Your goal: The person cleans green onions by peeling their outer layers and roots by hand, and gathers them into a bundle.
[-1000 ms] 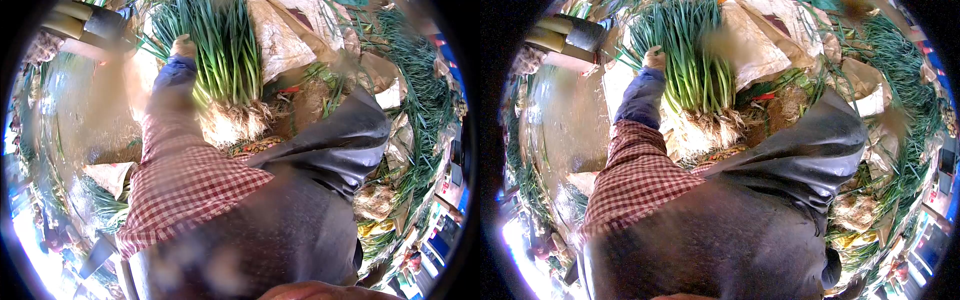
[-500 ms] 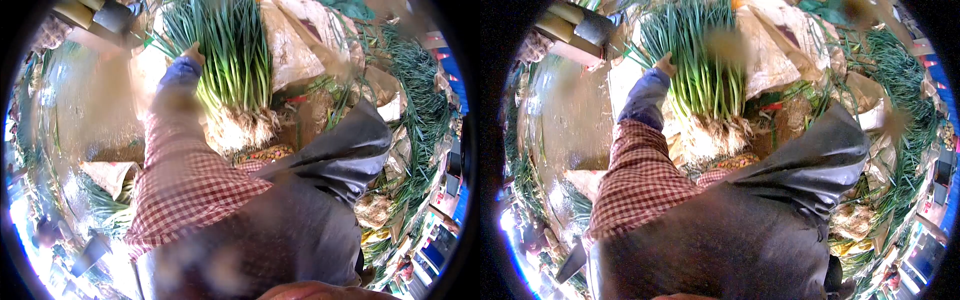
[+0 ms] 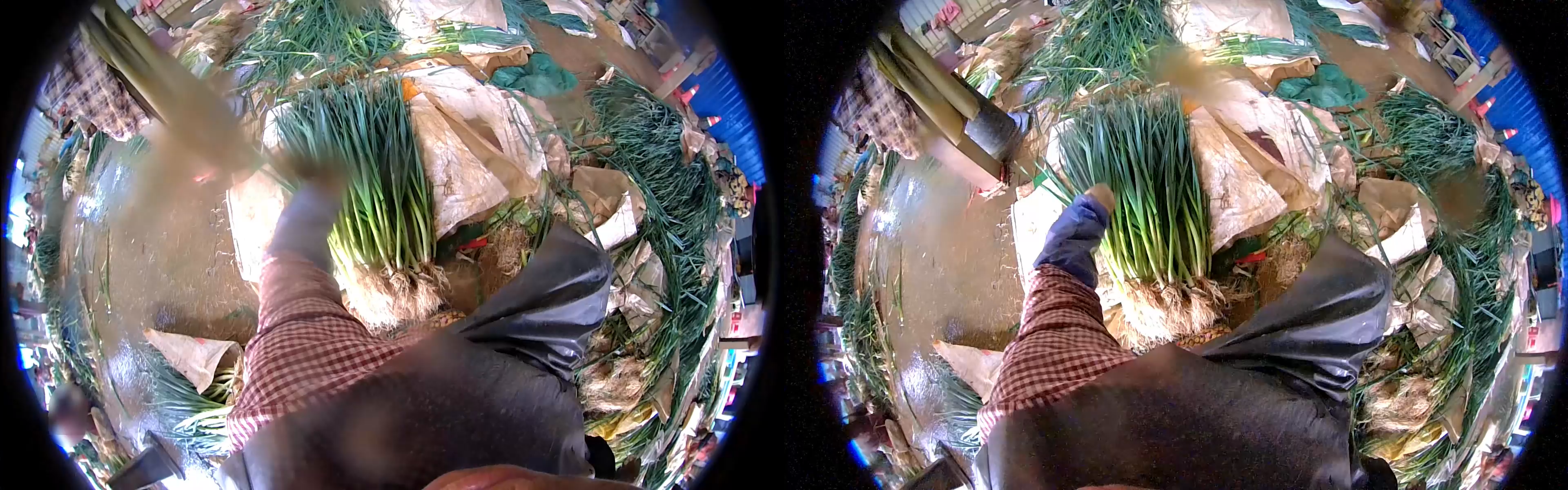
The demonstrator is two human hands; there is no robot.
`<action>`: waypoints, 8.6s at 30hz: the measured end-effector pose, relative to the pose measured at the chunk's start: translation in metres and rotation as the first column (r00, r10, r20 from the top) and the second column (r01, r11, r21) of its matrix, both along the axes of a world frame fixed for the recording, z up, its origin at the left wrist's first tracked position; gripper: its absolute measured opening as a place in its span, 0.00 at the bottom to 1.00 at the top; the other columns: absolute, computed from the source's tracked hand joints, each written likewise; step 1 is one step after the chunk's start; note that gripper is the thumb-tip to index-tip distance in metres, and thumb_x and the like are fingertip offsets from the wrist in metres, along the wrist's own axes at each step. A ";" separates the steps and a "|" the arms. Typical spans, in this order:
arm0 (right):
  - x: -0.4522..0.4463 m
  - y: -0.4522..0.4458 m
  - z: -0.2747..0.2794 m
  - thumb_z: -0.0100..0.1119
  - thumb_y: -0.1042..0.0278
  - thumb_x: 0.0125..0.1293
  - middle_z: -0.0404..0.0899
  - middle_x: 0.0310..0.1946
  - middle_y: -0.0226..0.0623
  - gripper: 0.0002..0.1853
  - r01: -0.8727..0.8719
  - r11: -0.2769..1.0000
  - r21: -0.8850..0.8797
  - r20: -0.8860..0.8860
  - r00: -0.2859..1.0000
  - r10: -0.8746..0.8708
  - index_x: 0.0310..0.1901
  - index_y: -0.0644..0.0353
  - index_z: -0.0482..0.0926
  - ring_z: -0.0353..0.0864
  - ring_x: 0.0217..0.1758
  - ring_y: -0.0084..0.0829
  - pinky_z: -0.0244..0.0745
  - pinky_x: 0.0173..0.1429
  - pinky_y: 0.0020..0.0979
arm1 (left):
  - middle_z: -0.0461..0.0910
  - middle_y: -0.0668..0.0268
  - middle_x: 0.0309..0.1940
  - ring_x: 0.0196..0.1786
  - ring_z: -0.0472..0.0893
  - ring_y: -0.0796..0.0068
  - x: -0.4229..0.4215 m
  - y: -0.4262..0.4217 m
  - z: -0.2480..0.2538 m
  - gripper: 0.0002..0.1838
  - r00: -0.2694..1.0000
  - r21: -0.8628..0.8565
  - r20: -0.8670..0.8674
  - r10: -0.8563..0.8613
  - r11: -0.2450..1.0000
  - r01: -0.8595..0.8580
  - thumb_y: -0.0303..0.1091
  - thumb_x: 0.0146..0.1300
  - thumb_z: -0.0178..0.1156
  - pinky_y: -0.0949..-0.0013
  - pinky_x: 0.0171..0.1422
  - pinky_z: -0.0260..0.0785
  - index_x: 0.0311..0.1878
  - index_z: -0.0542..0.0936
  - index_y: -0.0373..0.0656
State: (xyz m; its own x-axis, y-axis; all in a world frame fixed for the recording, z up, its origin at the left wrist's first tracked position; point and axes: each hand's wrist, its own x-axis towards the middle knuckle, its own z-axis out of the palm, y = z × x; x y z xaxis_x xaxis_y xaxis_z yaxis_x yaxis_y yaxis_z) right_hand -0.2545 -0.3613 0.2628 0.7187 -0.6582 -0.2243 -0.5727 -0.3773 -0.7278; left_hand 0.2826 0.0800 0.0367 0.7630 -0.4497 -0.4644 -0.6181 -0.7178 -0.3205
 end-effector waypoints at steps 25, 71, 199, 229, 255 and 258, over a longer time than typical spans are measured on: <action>-0.053 -0.026 -0.002 0.52 0.68 0.62 0.77 0.48 0.36 0.18 0.125 0.992 -0.025 -0.093 0.988 -0.126 0.53 0.61 0.75 0.77 0.38 0.29 0.72 0.40 0.30 | 0.78 0.53 0.48 0.48 0.79 0.51 -0.046 -0.093 0.079 0.16 0.899 -0.871 -0.222 0.378 0.337 -0.357 0.47 0.64 0.52 0.57 0.51 0.72 0.54 0.75 0.57; -0.104 -0.025 0.001 0.53 0.68 0.60 0.80 0.42 0.38 0.16 0.369 0.925 -0.093 -0.124 0.917 -0.379 0.50 0.62 0.77 0.78 0.33 0.32 0.74 0.37 0.32 | 0.78 0.46 0.46 0.51 0.79 0.52 -0.014 -0.175 0.010 0.16 0.808 -0.449 -0.180 0.561 0.684 -0.575 0.40 0.60 0.55 0.59 0.55 0.71 0.43 0.79 0.36; -0.318 -0.333 0.042 0.57 0.49 0.59 0.71 0.53 0.56 0.42 0.544 0.552 -0.631 -0.235 0.544 -0.805 0.68 0.57 0.48 0.80 0.41 0.43 0.76 0.44 0.41 | 0.79 0.60 0.45 0.45 0.78 0.75 -0.570 -0.609 0.280 0.16 -0.428 -0.451 -0.705 -0.565 0.824 -0.343 0.28 0.66 0.53 0.73 0.53 0.71 0.55 0.72 0.32; -0.213 -0.234 -0.004 0.61 0.39 0.56 0.76 0.23 0.35 0.35 0.621 0.642 0.449 0.120 0.670 -0.733 0.54 0.64 0.73 0.71 0.21 0.24 0.72 0.25 0.26 | 0.81 0.66 0.40 0.43 0.78 0.74 -0.568 -0.653 0.186 0.15 -0.335 -0.081 -0.881 -0.333 0.805 -0.587 0.20 0.59 0.53 0.73 0.51 0.71 0.50 0.77 0.37; -0.203 -0.251 0.014 0.59 0.68 0.58 0.79 0.25 0.32 0.08 0.676 0.421 0.605 0.504 0.084 -0.859 0.38 0.60 0.78 0.73 0.20 0.22 0.68 0.24 0.20 | 0.77 0.59 0.47 0.45 0.78 0.72 -0.568 -0.630 0.209 0.16 -0.524 0.080 -0.741 -0.420 0.719 -0.690 0.21 0.61 0.54 0.74 0.48 0.74 0.54 0.70 0.32; -0.201 -0.241 0.036 0.61 0.71 0.57 0.81 0.31 0.36 0.12 0.741 0.464 0.485 0.556 0.149 -0.818 0.43 0.64 0.78 0.78 0.29 0.26 0.75 0.35 0.24 | 0.71 0.74 0.22 0.17 0.68 0.86 -0.564 -0.624 0.233 0.11 -0.443 0.021 -0.824 -0.353 0.763 -0.646 0.28 0.64 0.55 0.80 0.17 0.62 0.50 0.73 0.43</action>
